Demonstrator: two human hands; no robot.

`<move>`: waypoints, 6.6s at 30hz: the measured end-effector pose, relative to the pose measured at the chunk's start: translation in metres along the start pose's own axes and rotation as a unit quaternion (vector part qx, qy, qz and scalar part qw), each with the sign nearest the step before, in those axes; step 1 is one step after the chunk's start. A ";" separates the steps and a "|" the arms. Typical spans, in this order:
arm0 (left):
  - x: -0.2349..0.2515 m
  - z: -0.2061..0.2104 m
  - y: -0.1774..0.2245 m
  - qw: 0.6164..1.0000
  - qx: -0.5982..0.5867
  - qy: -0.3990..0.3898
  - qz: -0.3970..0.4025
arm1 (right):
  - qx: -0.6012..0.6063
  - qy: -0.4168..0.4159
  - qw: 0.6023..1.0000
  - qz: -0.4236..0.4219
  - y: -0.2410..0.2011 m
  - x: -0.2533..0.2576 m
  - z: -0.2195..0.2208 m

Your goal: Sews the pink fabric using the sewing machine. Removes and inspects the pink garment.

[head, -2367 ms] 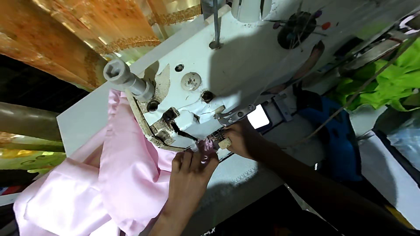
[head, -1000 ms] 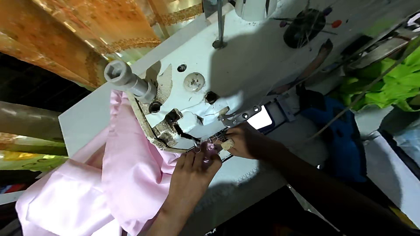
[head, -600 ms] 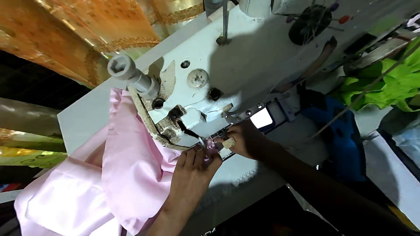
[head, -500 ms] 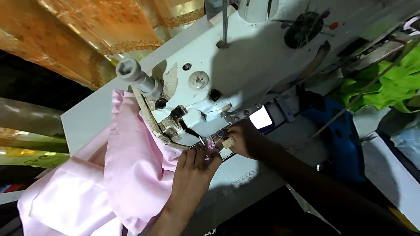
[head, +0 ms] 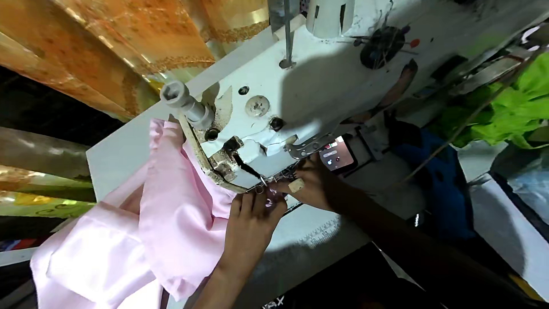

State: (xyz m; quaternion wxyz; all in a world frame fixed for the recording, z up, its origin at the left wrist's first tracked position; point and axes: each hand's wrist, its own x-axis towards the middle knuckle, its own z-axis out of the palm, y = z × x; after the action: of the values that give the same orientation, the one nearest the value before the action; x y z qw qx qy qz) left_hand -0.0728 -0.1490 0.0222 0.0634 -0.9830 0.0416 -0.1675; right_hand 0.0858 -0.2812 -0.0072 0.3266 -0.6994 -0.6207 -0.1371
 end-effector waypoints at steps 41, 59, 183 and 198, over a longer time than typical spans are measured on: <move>-0.005 0.000 -0.008 0.999 0.020 0.004 0.033 | 0.026 0.011 0.999 0.019 0.005 0.004 -0.001; 0.001 0.010 0.012 0.998 0.025 0.009 -0.054 | 0.003 -0.024 0.996 0.089 -0.002 0.003 -0.013; 0.016 0.044 -0.043 0.978 -0.078 0.075 -0.178 | -0.006 -0.268 0.811 0.521 -0.034 -0.030 -0.120; -0.034 0.020 -0.031 0.949 -0.087 0.090 -0.289 | -0.021 -0.267 0.813 0.517 -0.007 0.010 -0.102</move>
State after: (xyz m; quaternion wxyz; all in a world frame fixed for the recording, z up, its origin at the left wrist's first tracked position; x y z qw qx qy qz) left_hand -0.0964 -0.1129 -0.0031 -0.0779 -0.9353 -0.2246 -0.2623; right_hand 0.1026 -0.3375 0.0773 0.1563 -0.9329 -0.2275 0.2315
